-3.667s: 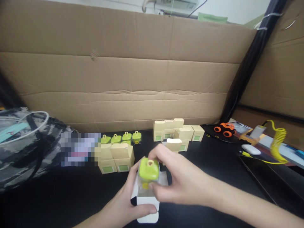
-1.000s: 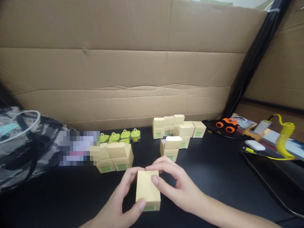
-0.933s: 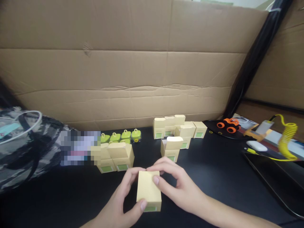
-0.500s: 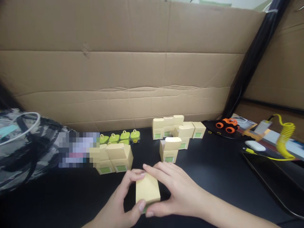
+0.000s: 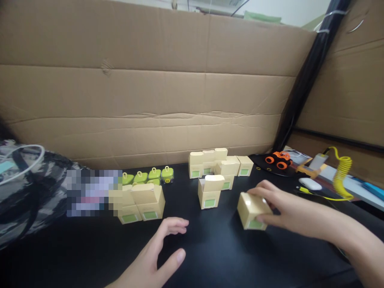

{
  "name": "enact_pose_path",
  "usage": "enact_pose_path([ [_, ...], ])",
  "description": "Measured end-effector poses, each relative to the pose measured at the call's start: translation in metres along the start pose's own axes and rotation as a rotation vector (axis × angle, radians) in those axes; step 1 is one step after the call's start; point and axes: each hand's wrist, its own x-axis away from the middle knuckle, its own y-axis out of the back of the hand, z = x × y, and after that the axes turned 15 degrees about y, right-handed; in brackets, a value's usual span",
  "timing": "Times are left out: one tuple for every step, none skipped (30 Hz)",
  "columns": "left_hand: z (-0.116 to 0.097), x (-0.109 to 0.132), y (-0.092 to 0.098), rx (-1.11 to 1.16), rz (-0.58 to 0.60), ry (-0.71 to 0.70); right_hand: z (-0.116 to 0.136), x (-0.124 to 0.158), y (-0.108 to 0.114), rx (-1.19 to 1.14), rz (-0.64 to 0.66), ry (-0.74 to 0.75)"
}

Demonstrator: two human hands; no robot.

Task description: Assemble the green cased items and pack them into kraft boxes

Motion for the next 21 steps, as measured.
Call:
enact_pose_path([
  [-0.001, 0.0, 0.0, -0.007, -0.002, -0.015, -0.017, 0.004, -0.003, 0.072, -0.027, -0.05],
  [-0.001, 0.0, 0.001, -0.018, -0.002, -0.033, -0.033, 0.005, -0.006, 0.15, -0.069, -0.082],
  [-0.001, 0.0, 0.001, -0.031, -0.001, -0.056, -0.048, 0.003, -0.011, 0.188, -0.092, -0.104],
  [-0.001, 0.0, 0.001, -0.045, 0.001, -0.08, -0.062, -0.001, -0.015, 0.218, -0.11, -0.119],
  [0.0, 0.0, 0.001, -0.056, 0.004, -0.102, -0.072, -0.006, -0.019, 0.242, -0.127, -0.127],
  [0.001, 0.0, 0.001, -0.061, -0.001, -0.122, -0.08, -0.012, -0.022, 0.259, -0.138, -0.134],
  [0.002, -0.001, 0.0, -0.061, -0.011, -0.14, -0.084, -0.017, -0.023, 0.278, -0.152, -0.138],
  [0.002, -0.001, 0.0, -0.062, -0.022, -0.157, -0.085, -0.022, -0.024, 0.303, -0.169, -0.145],
  [0.003, -0.001, 0.0, -0.067, -0.03, -0.165, -0.082, -0.025, -0.023, 0.335, -0.192, -0.155],
  [0.003, -0.002, 0.0, -0.074, -0.038, -0.166, -0.075, -0.027, -0.022, 0.371, -0.218, -0.17],
  [0.002, -0.002, -0.001, -0.083, -0.045, -0.167, -0.066, -0.03, -0.019, 0.412, -0.243, -0.176],
  [0.002, -0.003, -0.001, -0.094, -0.047, -0.165, -0.054, -0.032, -0.017, 0.456, -0.264, -0.165],
  [0.001, -0.003, -0.001, -0.104, -0.048, -0.165, -0.041, -0.035, -0.014, 0.496, -0.28, -0.133],
  [0.0, -0.003, -0.001, -0.113, -0.049, -0.171, -0.028, -0.04, -0.013, 0.534, -0.284, -0.065],
  [-0.001, -0.003, 0.0, -0.123, -0.049, -0.178, -0.015, -0.046, -0.012, 0.557, -0.284, 0.025],
  [-0.002, -0.003, 0.0, -0.135, -0.05, -0.186, -0.002, -0.054, -0.012, 0.565, -0.281, 0.119],
  [-0.002, -0.003, 0.0, -0.149, -0.05, -0.192, 0.008, -0.062, -0.013, 0.559, -0.275, 0.203],
  [-0.003, -0.003, 0.0, -0.166, -0.049, -0.2, 0.018, -0.071, -0.014, 0.532, -0.27, 0.268],
  [-0.003, -0.002, 0.0, -0.186, -0.047, -0.213, 0.026, -0.079, -0.015, 0.485, -0.257, 0.314],
  [-0.002, -0.002, 0.0, -0.205, -0.048, -0.229, 0.034, -0.086, -0.016, 0.418, -0.231, 0.343],
  [-0.001, -0.001, 0.0, -0.22, -0.056, -0.252, 0.041, -0.092, -0.016, 0.333, -0.197, 0.363],
])
